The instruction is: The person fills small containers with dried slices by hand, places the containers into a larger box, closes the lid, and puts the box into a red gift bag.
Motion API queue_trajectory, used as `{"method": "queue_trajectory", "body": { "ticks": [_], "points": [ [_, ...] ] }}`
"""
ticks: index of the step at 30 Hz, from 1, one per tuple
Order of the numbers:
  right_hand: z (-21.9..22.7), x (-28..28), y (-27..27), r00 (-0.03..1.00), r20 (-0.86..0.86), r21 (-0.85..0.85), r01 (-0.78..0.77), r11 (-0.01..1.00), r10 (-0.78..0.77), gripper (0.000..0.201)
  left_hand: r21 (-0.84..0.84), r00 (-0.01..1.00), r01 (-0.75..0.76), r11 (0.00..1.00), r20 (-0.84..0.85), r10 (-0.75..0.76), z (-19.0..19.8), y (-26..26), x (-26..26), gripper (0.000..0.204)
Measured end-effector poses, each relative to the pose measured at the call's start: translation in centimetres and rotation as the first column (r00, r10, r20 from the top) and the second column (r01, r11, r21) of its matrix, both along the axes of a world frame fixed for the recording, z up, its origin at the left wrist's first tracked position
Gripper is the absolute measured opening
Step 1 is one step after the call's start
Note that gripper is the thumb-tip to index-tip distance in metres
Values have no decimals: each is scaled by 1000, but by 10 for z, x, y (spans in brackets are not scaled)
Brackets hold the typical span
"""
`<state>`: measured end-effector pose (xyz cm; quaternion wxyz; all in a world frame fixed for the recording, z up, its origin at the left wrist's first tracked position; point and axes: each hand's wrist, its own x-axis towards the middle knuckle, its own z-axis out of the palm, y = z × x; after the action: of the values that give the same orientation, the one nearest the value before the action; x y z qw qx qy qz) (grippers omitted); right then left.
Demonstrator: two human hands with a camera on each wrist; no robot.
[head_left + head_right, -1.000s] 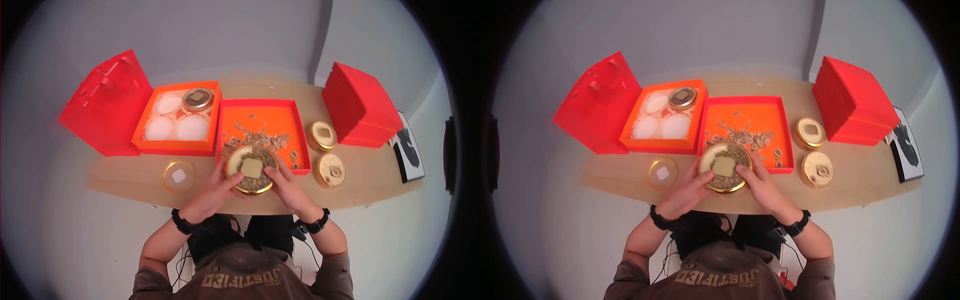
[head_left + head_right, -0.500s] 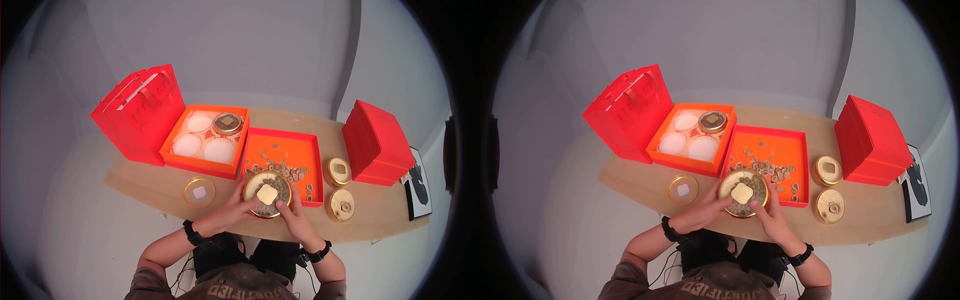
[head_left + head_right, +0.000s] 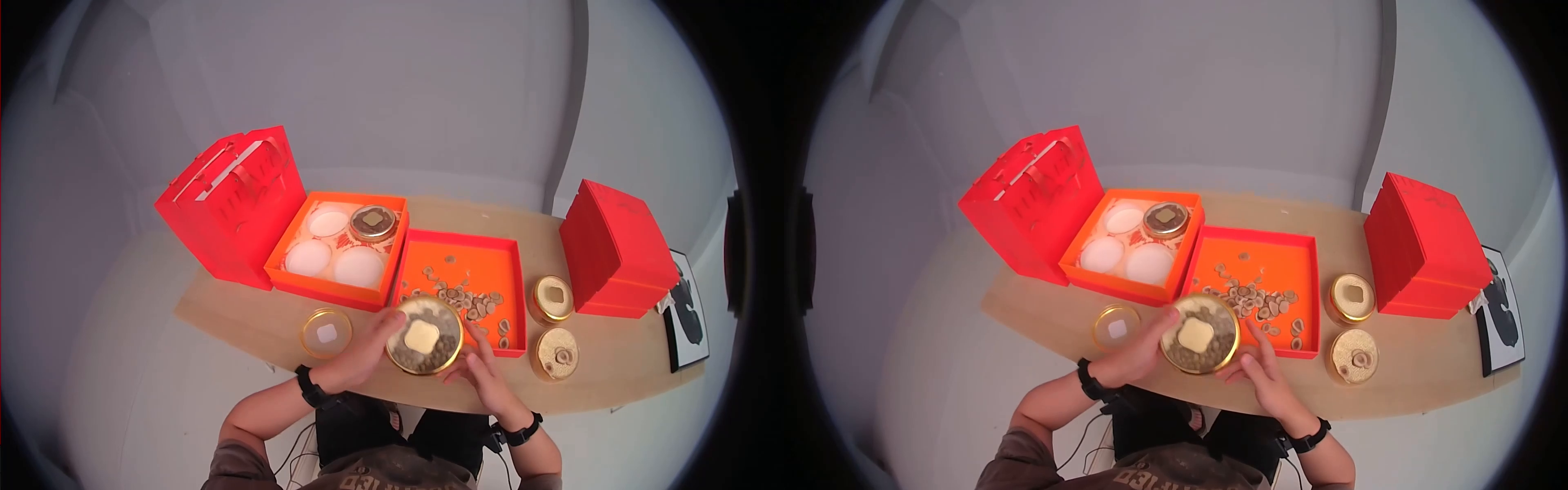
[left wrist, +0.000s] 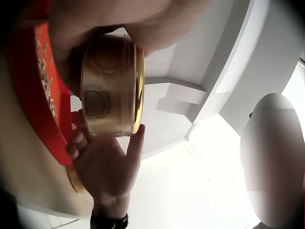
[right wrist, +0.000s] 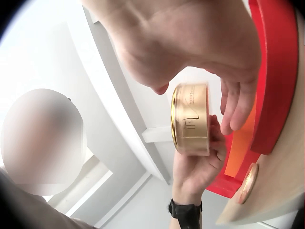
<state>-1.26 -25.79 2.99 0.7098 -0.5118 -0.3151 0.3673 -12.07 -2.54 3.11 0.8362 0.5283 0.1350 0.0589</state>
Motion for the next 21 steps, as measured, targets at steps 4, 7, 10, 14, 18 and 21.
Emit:
{"method": "queue_trajectory", "body": {
  "ticks": [4, 7, 10, 14, 18, 21],
  "points": [
    [-14, -1, -26, 993, -32, -18, 116, 993, -117, 53, -51, 970, -172, 984, 168, 178, 62, 40, 9, 46],
    [-33, 0, -52, 982, 39, -82, 189, 979, -186, 38, -4, 935, -319, 948, 160, 316, 83, 103, 30, 48],
    [-41, -1, -78, 962, 88, -206, 270, 940, -257, 26, 103, 919, -391, 914, 86, 384, 93, 167, 51, 47],
    [-64, -4, -102, 931, 101, -290, 364, 885, -350, 20, 355, 827, -493, 794, -93, 555, 91, 225, 73, 47],
    [-72, -7, -104, 903, 180, -195, 421, 886, -390, 12, 255, 855, -505, 825, 15, 519, 36, 306, 109, 48],
    [-69, -12, -97, 915, 159, -182, 397, 899, -372, 11, 371, 747, -567, 735, -143, 649, 43, 289, 119, 57]
  ]
}}
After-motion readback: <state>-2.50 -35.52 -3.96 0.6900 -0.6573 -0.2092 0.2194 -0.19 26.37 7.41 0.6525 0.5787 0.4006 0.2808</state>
